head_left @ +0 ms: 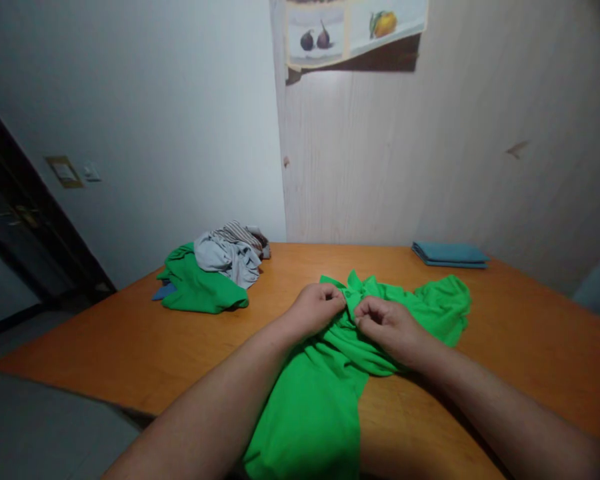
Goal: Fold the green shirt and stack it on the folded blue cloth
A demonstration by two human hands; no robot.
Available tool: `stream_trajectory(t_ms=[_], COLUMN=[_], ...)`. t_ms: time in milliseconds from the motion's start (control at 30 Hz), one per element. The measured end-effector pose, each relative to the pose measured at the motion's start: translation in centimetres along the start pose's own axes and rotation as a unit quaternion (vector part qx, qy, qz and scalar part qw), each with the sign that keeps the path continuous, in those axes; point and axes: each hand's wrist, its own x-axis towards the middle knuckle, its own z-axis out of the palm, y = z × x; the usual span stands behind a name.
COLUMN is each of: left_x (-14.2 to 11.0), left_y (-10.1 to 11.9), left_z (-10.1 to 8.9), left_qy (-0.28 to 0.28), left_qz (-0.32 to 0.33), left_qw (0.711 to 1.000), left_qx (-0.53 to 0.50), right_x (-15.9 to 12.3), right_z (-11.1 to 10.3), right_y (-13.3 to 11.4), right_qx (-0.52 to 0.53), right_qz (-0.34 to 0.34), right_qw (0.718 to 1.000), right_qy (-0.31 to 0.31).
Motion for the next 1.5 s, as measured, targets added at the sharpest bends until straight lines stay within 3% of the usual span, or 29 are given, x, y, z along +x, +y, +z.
stream_trajectory(t_ms=[167, 467, 567, 800, 1100, 1500], left_x=[-0.2, -0.4, -0.4, -0.7, -0.9, -1.0], left_y=[0.5, 0.2, 0.2, 0.9, 1.2, 1.5], left_z=[-0.3, 0.4, 0.4, 0.3, 0.0, -0.2], left_qy=[0.007, 0.007, -0.001, -0.039, -0.075, -0.095], left_qz=[-0.036, -0.059, -0.045, -0.001, 0.038, 0.041], left_qw=[0.994, 0.993, 0.994, 0.997, 0.996, 0.995], left_qx=[-0.104, -0.099, -0.101, -0.066, 0.0, 0.014], right_x=[-0.1, -0.2, -0.1, 0.4, 0.3, 0.3], right_z=[0.0, 0.1, 0.2, -0.2, -0.1, -0.6], right_y=[-0.1, -0.2, -0.5, -1.0, -1.2, -1.5], right_qx=[-0.05, -0.114, -0.09, -0.048, -0.026, -0.121], right_qz=[-0.032, -0.094, -0.082, -0.049, -0.035, -0.038], right_qw=[0.998, 0.988, 0.992, 0.994, 0.997, 0.991], right_qy=[-0.004, -0.04, -0.03, 0.085, 0.064, 0.047])
